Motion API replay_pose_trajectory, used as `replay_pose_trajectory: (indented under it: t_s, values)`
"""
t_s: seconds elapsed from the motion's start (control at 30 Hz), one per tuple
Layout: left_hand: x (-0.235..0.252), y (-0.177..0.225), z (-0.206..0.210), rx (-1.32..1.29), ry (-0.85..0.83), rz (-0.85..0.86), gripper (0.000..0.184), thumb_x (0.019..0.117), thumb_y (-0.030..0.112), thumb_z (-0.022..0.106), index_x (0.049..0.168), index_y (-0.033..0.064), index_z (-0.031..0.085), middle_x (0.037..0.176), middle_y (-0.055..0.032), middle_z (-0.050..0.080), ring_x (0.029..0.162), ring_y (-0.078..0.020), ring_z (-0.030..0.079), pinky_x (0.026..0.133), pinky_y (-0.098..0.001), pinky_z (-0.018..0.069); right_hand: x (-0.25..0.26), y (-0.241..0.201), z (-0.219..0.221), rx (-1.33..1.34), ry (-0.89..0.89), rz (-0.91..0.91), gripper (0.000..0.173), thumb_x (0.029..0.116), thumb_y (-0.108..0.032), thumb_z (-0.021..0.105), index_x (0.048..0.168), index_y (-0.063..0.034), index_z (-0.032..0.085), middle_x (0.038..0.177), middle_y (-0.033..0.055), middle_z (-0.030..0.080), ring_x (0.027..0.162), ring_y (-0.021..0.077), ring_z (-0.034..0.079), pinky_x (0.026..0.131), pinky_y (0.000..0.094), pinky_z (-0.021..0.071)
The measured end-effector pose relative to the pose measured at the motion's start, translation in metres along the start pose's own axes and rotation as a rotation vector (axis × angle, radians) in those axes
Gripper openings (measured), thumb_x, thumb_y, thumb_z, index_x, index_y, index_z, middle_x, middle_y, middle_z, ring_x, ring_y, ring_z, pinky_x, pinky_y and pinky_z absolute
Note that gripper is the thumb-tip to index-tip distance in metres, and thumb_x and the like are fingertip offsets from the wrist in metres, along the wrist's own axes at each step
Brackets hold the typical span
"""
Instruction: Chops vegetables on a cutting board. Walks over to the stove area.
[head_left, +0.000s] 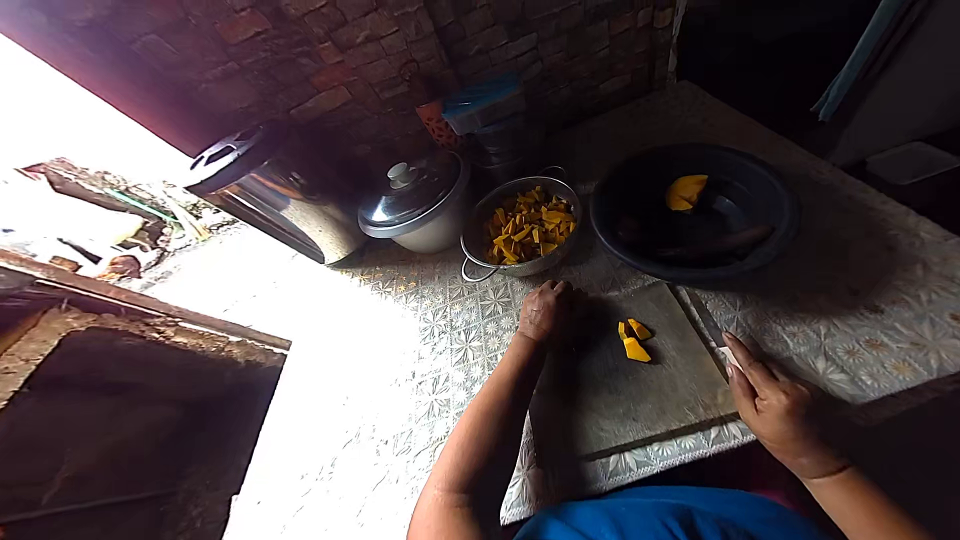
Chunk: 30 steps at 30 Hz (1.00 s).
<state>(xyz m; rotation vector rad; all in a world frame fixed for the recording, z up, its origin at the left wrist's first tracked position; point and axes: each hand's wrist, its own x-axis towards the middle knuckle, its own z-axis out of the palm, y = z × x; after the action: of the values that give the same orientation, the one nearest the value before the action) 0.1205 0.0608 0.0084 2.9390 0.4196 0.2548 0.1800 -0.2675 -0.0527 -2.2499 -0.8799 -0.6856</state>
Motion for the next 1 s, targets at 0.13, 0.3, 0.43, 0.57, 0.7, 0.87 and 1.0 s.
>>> replay_pose_trajectory:
  t_s: [0.13,0.3,0.43,0.57,0.7,0.87,1.0]
  values:
    - [0.010,0.002,-0.008,-0.136,0.436,0.123,0.030,0.0934,0.029,0.067,0.084,0.0016,0.074,0.078,-0.0143,0.071,0.071,-0.0294,0.072,0.066,-0.0478,0.0599,0.001,0.000,0.001,-0.009,0.018,-0.004,0.044,0.1003,-0.023,0.044,0.126,-0.0033,0.074,0.070,0.0154,0.070,0.051,0.0293,0.064,0.047,0.0420,0.0492]
    - [0.066,-0.005,-0.081,-0.150,0.575,0.051,0.034,0.0987,0.034,0.064,0.101,0.0021,0.076,0.096,-0.0163,0.073,0.093,-0.0339,0.072,0.083,-0.0539,0.0570,0.000,0.000,0.000,0.001,0.013,0.004,0.044,0.1006,-0.023,0.045,0.127,-0.0031,0.073,0.073,0.0168,0.072,0.053,0.0300,0.065,0.048,0.0427,0.0509]
    - [0.108,-0.022,-0.119,-0.367,0.161,-0.172,0.059,0.1066,0.052,0.045,0.146,0.0102,0.057,0.144,-0.0212,0.057,0.140,-0.0391,0.048,0.116,-0.0596,0.0347,-0.002,0.001,0.001,0.009,0.019,0.004,0.044,0.1018,-0.024,0.044,0.127,-0.0027,0.073,0.076,0.0178,0.073,0.053,0.0304,0.066,0.048,0.0427,0.0507]
    - [0.099,-0.011,-0.124,-0.581,0.231,-0.326,0.050,0.1113,0.040,0.039,0.137,0.0022,0.060,0.126,-0.0229,0.066,0.118,-0.0342,0.064,0.104,-0.0558,0.0463,-0.003,0.001,0.000,0.004,0.017,0.012,0.044,0.1021,-0.025,0.044,0.128,-0.0036,0.073,0.081,0.0184,0.075,0.058,0.0312,0.069,0.051,0.0430,0.0528]
    - [0.041,0.020,-0.092,-0.477,0.122,-0.119,0.032,0.1064,0.019,0.053,0.127,-0.0031,0.064,0.113,-0.0210,0.069,0.094,-0.0289,0.070,0.086,-0.0478,0.0581,-0.003,0.002,0.001,0.003,0.017,0.010,0.044,0.1020,-0.025,0.044,0.128,-0.0052,0.073,0.079,0.0168,0.074,0.056,0.0301,0.067,0.049,0.0426,0.0513]
    - [-0.033,0.067,-0.024,-0.389,-0.155,0.249,0.044,0.0923,0.026,0.073,0.132,0.0078,0.068,0.132,-0.0171,0.066,0.123,-0.0316,0.062,0.104,-0.0441,0.0500,-0.004,0.001,0.000,0.015,0.013,0.018,0.043,0.1011,-0.024,0.045,0.129,-0.0043,0.073,0.069,0.0171,0.070,0.050,0.0315,0.063,0.047,0.0445,0.0494]
    - [-0.052,0.078,-0.005,-0.279,-0.180,0.328,0.052,0.0913,0.038,0.075,0.136,0.0128,0.066,0.138,-0.0169,0.062,0.128,-0.0378,0.057,0.105,-0.0518,0.0480,-0.004,0.001,0.001,0.013,0.016,0.011,0.044,0.1009,-0.023,0.045,0.129,-0.0040,0.073,0.069,0.0171,0.069,0.050,0.0315,0.062,0.046,0.0445,0.0485]
